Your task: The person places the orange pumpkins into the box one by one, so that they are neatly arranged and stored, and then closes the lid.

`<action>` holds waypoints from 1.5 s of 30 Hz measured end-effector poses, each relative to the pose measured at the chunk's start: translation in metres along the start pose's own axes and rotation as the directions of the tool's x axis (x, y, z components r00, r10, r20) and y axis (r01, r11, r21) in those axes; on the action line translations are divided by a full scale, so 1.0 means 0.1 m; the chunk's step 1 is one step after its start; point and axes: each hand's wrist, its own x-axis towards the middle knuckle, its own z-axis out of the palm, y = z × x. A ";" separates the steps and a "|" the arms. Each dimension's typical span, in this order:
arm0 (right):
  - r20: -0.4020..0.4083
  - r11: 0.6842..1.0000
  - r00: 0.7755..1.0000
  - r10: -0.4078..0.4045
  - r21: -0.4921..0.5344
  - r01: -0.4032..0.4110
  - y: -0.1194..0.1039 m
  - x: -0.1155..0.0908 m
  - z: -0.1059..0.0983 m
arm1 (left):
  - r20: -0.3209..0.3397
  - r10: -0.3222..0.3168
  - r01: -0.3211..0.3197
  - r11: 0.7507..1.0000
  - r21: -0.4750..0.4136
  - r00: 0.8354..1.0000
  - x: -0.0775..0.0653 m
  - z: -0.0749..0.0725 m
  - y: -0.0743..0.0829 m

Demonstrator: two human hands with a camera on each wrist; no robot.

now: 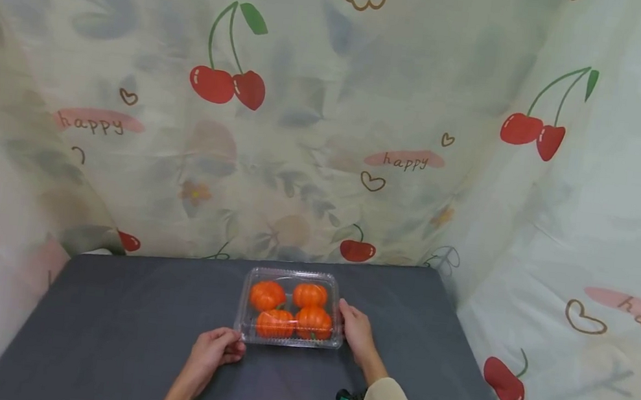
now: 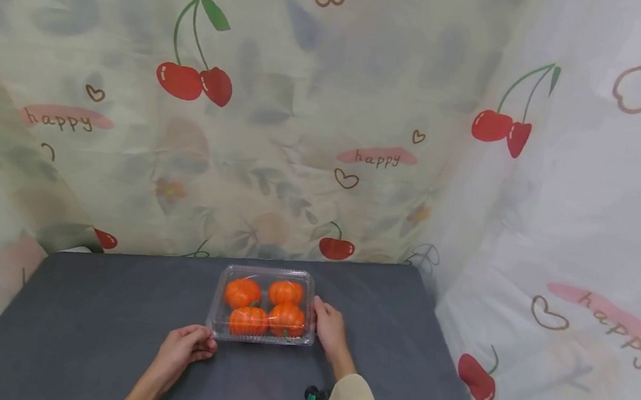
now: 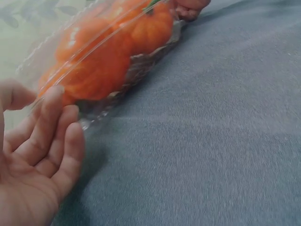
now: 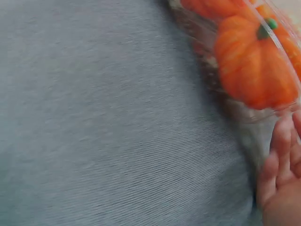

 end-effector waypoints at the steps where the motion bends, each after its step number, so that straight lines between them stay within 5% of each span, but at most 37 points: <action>1: 0.013 0.999 1.000 0.004 0.033 -0.004 0.02 -0.02 0.01 | -0.023 0.007 -0.007 1.000 -0.006 1.000 0.02 0.01 0.00; 14: 0.050 0.937 0.998 -0.039 0.349 0.019 0.25 -0.13 0.10 | -0.136 0.096 -0.101 0.995 -0.025 0.986 0.21 0.17 -0.02; 27: 0.138 0.934 0.984 -0.114 0.352 0.058 0.36 -0.15 0.02 | -0.106 0.116 -0.117 0.993 -0.008 0.988 0.23 0.18 -0.09; 40: 0.083 0.927 0.993 -0.088 0.372 0.051 0.37 -0.18 0.06 | -0.067 0.184 -0.187 0.981 -0.046 0.981 0.22 0.14 -0.16; 45: 0.065 0.927 0.995 -0.070 0.372 0.041 0.37 -0.18 0.07 | -0.052 0.166 -0.169 0.983 -0.066 0.985 0.24 0.12 -0.15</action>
